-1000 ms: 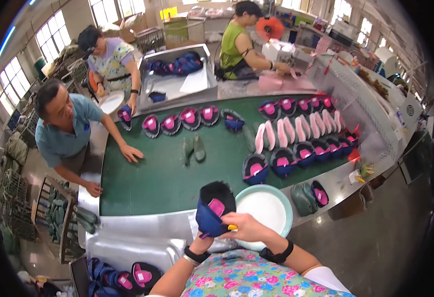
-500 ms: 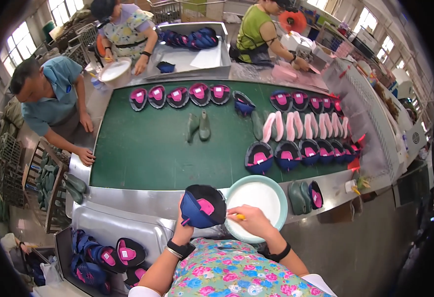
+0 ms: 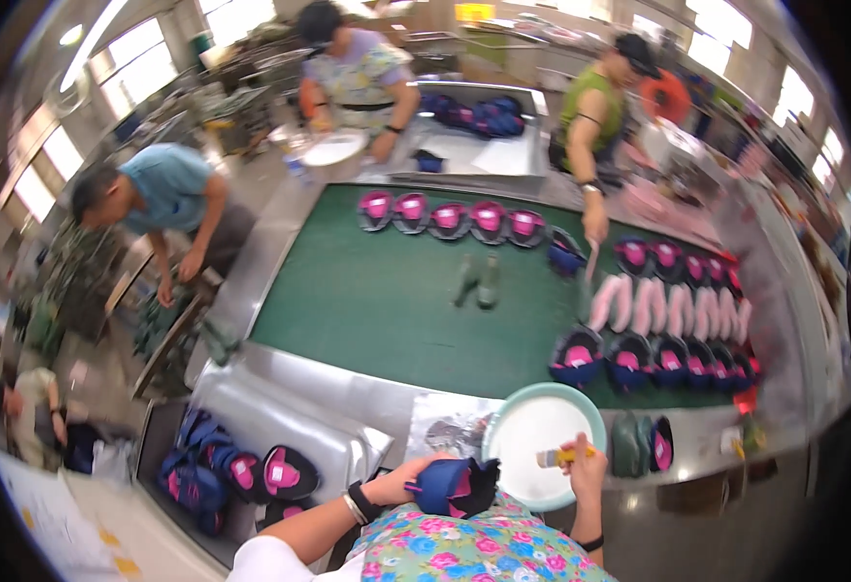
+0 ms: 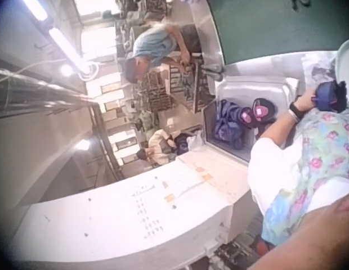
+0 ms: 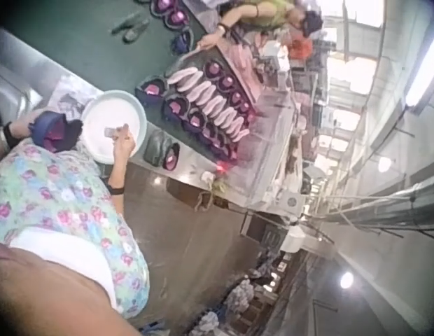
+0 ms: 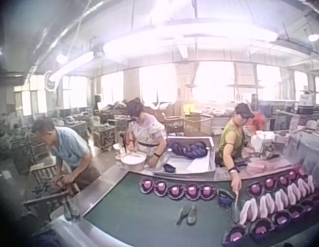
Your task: Applying glue to the inside and edges of shoe uppers using a brush and glue bowl
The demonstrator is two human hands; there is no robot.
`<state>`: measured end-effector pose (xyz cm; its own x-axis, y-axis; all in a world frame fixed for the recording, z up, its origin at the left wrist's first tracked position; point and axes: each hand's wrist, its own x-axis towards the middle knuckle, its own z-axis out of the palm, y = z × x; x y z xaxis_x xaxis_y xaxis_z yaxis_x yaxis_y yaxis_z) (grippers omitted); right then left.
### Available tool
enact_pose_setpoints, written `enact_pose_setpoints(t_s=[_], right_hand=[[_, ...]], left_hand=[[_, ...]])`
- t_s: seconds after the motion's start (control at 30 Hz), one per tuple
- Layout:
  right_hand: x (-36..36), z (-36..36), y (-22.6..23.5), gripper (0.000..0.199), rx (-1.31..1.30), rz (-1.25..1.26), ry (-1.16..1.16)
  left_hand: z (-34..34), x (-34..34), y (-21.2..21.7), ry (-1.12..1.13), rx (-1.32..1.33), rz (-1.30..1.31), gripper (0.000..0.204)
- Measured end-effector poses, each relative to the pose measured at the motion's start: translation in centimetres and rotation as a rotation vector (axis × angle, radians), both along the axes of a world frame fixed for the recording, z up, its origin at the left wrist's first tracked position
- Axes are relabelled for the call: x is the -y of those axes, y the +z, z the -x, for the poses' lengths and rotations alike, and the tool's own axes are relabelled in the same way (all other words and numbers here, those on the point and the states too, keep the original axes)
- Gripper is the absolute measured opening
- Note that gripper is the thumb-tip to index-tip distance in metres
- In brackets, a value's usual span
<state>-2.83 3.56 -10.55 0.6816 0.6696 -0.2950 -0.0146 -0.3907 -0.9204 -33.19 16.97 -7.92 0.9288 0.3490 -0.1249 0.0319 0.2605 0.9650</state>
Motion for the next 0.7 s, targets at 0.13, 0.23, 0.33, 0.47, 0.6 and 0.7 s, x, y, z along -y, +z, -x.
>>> enact_pose_setpoints(t_s=[0.13, 0.23, 0.33, 0.47, 0.6, 0.7], right_hand=[[-0.5, 1.3, -0.7, 0.044, -0.071, -0.108, 0.084], [-1.7, 1.8, -0.7, 0.034, -0.057, -0.113, 0.120], [-2.5, 2.2, -0.4, 0.020, 0.025, -0.045, 0.112], [-3.6, 2.5, -0.3, 0.016, 0.029, -0.110, 0.167], [-3.8, 2.1, -1.0, 0.011, 0.072, -0.115, 0.160], [-3.5, 1.5, -1.5, 0.010, 0.020, -0.126, 0.157]], left_hand=[[2.2, 0.7, -0.8, 0.041, 0.001, 0.021, 0.050], [3.2, 1.2, -0.7, -0.001, -0.054, 0.092, 0.045], [3.6, 1.5, -0.3, -0.003, 0.001, 0.083, 0.048], [4.2, 1.5, -0.2, 0.033, -0.014, 0.087, 0.050], [4.5, 1.3, -1.8, 0.011, -0.066, 0.054, 0.071], [3.8, 0.4, -3.8, -0.032, -0.052, 0.009, 0.075]])
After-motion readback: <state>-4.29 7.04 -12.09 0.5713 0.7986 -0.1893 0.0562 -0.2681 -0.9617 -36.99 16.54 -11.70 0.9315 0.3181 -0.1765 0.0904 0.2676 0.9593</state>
